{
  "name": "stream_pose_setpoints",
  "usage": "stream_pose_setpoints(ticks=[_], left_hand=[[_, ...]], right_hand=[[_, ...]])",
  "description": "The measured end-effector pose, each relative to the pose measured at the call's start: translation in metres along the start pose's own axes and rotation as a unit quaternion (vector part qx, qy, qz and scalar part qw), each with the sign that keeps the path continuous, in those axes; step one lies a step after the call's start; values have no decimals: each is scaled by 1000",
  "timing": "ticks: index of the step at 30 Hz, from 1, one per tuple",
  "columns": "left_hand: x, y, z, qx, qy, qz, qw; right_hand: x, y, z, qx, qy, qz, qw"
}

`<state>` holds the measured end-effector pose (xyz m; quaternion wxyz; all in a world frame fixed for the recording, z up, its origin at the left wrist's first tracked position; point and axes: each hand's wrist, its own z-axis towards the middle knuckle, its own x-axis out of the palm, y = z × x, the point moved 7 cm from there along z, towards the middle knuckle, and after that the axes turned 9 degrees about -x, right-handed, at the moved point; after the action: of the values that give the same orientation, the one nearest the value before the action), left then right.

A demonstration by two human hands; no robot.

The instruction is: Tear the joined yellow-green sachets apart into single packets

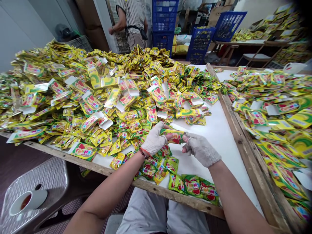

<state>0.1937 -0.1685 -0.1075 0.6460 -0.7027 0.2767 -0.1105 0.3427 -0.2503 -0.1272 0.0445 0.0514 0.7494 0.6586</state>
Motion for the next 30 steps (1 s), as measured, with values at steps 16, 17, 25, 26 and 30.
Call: stream_pose_setpoints(ticks=[16,17,25,26,30], left_hand=[[5,-31,47,149,-80,447,879],[13,-30,54,154,-70,489,856],[42,-15,39,176,-3,597,782],[39,-13,33,173,6,604,778],[26,-16,32,137,0,621,771]], right_hand=[[-111,56,-15,-348,-206,327,854],[-105,54,-11,-353,-196,244,882],[10,-1,43,-285,-36,-314,905],[15,-4,45,-279,-13,-349,894],[17,-7,45,-251,43,-463,849]])
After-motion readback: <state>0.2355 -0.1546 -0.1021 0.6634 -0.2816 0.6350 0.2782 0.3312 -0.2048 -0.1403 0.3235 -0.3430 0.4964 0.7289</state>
